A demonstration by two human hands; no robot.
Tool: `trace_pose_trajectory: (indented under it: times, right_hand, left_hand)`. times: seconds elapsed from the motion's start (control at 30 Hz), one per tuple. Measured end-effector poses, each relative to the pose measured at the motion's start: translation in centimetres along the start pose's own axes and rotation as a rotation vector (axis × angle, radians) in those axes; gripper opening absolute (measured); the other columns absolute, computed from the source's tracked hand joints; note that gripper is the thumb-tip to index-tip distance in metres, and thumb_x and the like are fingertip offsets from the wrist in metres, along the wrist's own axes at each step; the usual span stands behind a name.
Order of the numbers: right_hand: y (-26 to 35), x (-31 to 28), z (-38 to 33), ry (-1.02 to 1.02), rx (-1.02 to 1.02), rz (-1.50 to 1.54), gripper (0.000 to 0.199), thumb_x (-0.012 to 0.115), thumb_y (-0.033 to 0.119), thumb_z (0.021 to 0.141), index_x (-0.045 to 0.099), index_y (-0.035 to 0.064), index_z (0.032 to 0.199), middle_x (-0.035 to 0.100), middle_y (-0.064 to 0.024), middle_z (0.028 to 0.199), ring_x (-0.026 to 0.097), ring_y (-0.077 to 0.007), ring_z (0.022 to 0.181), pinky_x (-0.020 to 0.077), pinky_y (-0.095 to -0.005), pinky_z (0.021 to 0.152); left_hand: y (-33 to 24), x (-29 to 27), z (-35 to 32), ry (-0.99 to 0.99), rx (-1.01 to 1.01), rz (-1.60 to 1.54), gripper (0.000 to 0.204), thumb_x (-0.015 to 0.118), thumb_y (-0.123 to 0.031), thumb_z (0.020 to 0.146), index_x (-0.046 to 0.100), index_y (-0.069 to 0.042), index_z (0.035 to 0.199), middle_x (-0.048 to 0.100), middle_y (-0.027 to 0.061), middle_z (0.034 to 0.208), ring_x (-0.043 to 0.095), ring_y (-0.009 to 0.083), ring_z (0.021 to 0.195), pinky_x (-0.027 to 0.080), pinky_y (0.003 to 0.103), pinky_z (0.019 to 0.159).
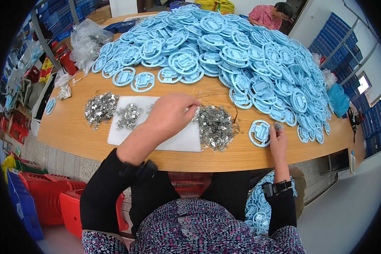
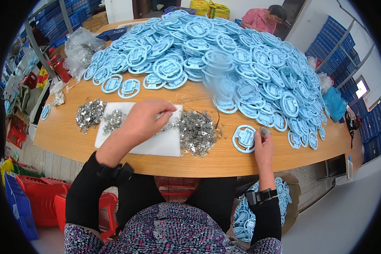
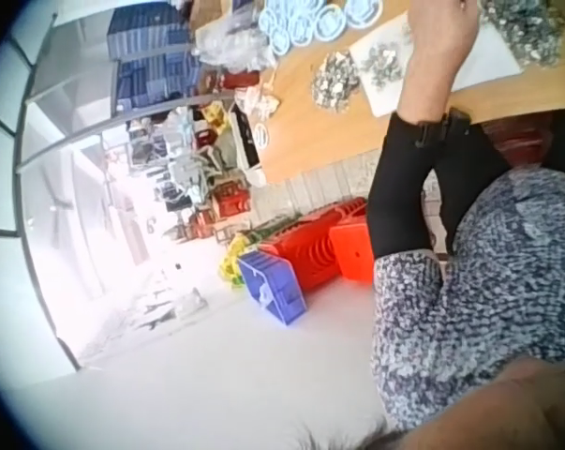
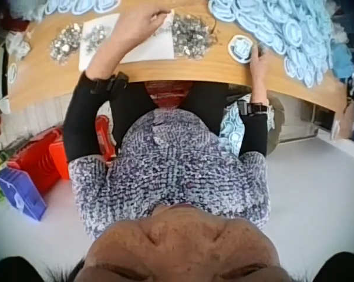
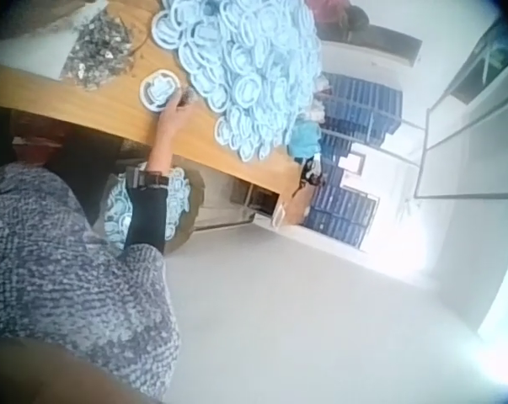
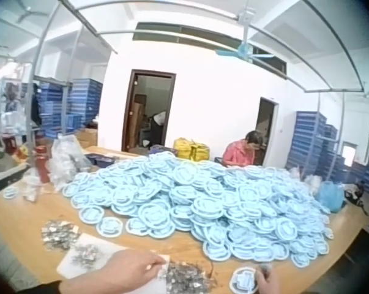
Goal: The person picks up a blue plastic frame and inserts small metal contacts into it by hand. They briefly put on a pair of glasses before continuing to press metal components into the frames and setting them aside.
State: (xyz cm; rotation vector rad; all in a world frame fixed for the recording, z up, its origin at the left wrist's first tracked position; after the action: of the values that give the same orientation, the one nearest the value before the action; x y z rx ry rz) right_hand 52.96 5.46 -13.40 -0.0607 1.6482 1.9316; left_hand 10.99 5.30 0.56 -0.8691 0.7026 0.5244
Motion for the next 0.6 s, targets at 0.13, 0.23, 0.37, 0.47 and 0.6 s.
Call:
trace_pose_trajectory:
  times: [0.13,0.23,0.37,0.47,0.6]
  right_hand:
    - [2.7,0.6,-1.8,-0.039,-0.094,-0.128,0.038,0.06,0.019,0.098,0.055,-0.0051,0.127,0.064,-0.0081,0.098,0.061,-0.0126,0.084,0.0509,-0.0283,0.075]
    - [2.4,-0.1,-1.9,-0.09,-0.131,-0.132,0.035,0.058,0.017,0.099,0.056,-0.004,0.127,0.063,-0.01,0.107,0.06,-0.0143,0.091,0.0503,-0.0289,0.08]
    - [2.1,-0.5,-2.0,-0.157,-0.162,0.005,0.034,0.055,0.015,0.1,0.055,-0.0033,0.129,0.061,-0.0108,0.112,0.058,-0.0158,0.098,0.0481,-0.0298,0.086]
    - [1.7,-0.6,-2.0,-0.148,-0.139,0.065,0.035,0.055,0.016,0.1,0.054,-0.0031,0.129,0.061,-0.0103,0.111,0.058,-0.0156,0.099,0.0474,-0.0297,0.088]
    - [2.1,-0.2,-2.0,-0.115,-0.114,0.08,0.035,0.055,0.016,0.1,0.054,-0.0031,0.129,0.061,-0.0099,0.112,0.058,-0.0148,0.103,0.0467,-0.0294,0.091]
  left_hand:
    - [0.4,4.7,4.1,0.121,0.155,0.179,0.017,0.065,-0.009,0.084,0.072,-0.01,0.099,0.064,0.0085,0.094,0.063,0.0286,0.091,0.051,0.042,0.077]
    - [2.1,7.5,5.6,0.281,0.115,0.254,0.016,0.064,-0.009,0.086,0.072,-0.013,0.099,0.059,0.0079,0.098,0.061,0.0284,0.093,0.05,0.042,0.076]
    - [3.7,9.3,6.6,0.397,0.072,0.312,0.015,0.063,-0.011,0.087,0.07,-0.015,0.099,0.059,0.0066,0.102,0.061,0.0283,0.093,0.05,0.041,0.077]
    - [4.1,8.4,7.7,0.281,0.032,0.251,0.013,0.062,-0.014,0.089,0.069,-0.012,0.101,0.062,0.0072,0.096,0.063,0.0291,0.089,0.051,0.042,0.077]
    - [4.8,7.1,8.8,0.191,-0.08,0.007,0.016,0.059,-0.02,0.095,0.064,-0.01,0.107,0.068,0.0125,0.091,0.066,0.0315,0.085,0.051,0.041,0.074]
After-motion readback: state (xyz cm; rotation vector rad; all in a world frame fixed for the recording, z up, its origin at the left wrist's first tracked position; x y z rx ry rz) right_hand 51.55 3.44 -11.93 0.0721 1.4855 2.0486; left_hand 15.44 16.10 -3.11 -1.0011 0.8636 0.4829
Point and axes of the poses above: each hand's wrist, its own z-axis towards the middle knuckle, its own x-axis out of the palm, y = z × x, the point moved 9 cm from there along z, towards the middle knuckle
